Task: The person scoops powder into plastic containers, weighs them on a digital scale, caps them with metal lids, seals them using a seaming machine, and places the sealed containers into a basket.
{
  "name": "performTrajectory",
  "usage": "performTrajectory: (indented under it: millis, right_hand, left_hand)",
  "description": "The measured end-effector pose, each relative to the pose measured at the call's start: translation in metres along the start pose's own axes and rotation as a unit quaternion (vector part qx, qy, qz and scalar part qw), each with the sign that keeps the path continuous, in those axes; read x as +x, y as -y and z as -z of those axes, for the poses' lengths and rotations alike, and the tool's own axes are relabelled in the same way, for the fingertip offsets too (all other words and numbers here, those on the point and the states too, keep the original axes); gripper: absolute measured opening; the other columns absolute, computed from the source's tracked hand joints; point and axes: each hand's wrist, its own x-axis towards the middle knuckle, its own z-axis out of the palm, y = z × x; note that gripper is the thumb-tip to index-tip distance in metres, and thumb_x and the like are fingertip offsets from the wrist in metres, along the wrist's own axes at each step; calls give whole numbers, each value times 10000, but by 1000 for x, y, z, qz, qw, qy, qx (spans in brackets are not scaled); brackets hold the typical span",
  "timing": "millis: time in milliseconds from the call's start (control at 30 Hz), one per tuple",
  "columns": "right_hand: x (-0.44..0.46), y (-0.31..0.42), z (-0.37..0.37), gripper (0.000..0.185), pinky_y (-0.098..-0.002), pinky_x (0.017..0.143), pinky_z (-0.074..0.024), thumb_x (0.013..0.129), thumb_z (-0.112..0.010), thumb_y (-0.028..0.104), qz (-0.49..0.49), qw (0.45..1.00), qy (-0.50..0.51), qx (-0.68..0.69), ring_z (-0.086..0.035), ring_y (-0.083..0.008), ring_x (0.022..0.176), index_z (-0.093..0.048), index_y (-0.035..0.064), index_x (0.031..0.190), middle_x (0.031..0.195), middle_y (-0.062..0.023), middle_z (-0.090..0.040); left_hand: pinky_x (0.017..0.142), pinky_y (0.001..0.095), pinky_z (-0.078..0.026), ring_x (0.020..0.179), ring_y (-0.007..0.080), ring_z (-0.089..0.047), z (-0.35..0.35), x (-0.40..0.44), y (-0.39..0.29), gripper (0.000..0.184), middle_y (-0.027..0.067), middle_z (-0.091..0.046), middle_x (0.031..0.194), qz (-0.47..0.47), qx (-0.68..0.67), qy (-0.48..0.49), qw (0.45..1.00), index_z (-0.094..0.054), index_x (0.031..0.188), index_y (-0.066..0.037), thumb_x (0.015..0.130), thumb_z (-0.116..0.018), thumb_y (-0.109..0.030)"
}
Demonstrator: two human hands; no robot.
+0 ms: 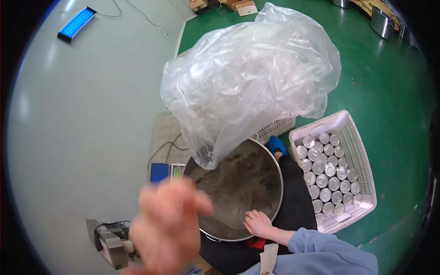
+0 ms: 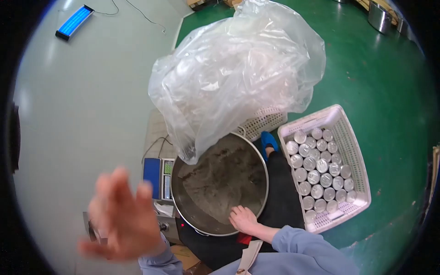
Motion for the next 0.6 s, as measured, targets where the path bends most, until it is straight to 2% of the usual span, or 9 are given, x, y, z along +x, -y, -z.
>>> performTrajectory:
  millis: [33, 100, 133, 233, 333, 433, 533, 567, 600]
  right_hand:
    - [-1, -2, -3, 210, -397, 834, -540, 946, -710, 277, -6, 1000, 13, 11, -647, -251, 1013, -732, 68, 937, 1125, -48, -684]
    - [-1, -5, -7, 230, -395, 803, -551, 961, -710, 275, 0, 1000, 8, 31, -656, -245, 975, -739, 65, 872, 1059, -44, -688]
    - [-1, -8, -8, 166, -406, 806, -555, 916, -728, 224, 9, 999, -1, 49, -658, -255, 982, -721, 61, 947, 1073, -56, -680]
    - [2, -7, -5, 320, -427, 822, -565, 813, -724, 140, -27, 998, 19, 62, -663, -273, 1011, -656, 75, 1119, 1114, -83, -665]
    - [3, -9, -14, 237, -441, 824, -576, 882, -709, 190, -63, 993, 29, 91, -670, -279, 1045, -680, 87, 1092, 1122, -80, -668]
    - [3, -15, -25, 205, -482, 819, -590, 934, -686, 261, -103, 983, 38, 150, -702, -326, 995, -716, 90, 1042, 1078, -105, -690]
    - [11, -14, -26, 225, -486, 856, -599, 944, -672, 263, -174, 963, 77, 193, -722, -358, 1005, -740, 84, 1062, 1058, -151, -717]
    - [16, -15, -12, 531, -498, 1155, -461, 1009, -618, 385, -219, 913, 238, 250, -567, -418, 1368, -635, 25, 1399, 1442, -236, -631]
    - [16, -15, -31, 442, -508, 1077, -492, 962, -634, 315, -220, 917, 203, 265, -608, -427, 1254, -657, 22, 1292, 1327, -238, -655]
  left_hand:
    - [996, 410, -536, 1297, 255, -597, -5, 11, 5, 388, 171, -579, 1481, 37, 81, -86, 992, -737, 1160, -84, 1066, -595, -433]
    - [1105, 500, -471, 1412, 325, -538, 45, 44, 50, 553, 217, -553, 1515, 136, 229, -147, 953, -663, 1321, 56, 1058, -624, -429]
    - [1098, 401, -485, 1311, 252, -604, 73, 56, 78, 356, 170, -632, 1420, 181, 252, -208, 928, -669, 1343, 72, 1066, -592, -138]
    - [1073, 362, -508, 1254, 248, -654, 160, 74, 158, 343, 171, -682, 1390, 186, 460, -149, 855, -691, 1321, 59, 1019, -591, -69]
    - [1050, 370, -524, 1215, 288, -684, 202, 112, 204, 377, 216, -669, 1411, 132, 571, -68, 808, -701, 1318, 41, 987, -589, -102]
    - [1049, 401, -529, 1191, 339, -693, 253, 159, 252, 399, 238, -655, 1421, 234, 617, -64, 749, -716, 1294, 28, 958, -602, -154]
    - [1052, 437, -527, 1239, 353, -662, 289, 204, 294, 442, 242, -665, 1401, 249, 691, -55, 677, -708, 1312, 17, 953, -623, -228]
    - [1052, 435, -527, 1261, 337, -651, 305, 222, 309, 462, 223, -660, 1414, 278, 740, -18, 613, -686, 1347, 0, 960, -632, -246]
    - [1050, 436, -528, 1261, 336, -650, 319, 236, 323, 465, 219, -658, 1415, 295, 769, 10, 567, -680, 1351, -3, 960, -633, -251]
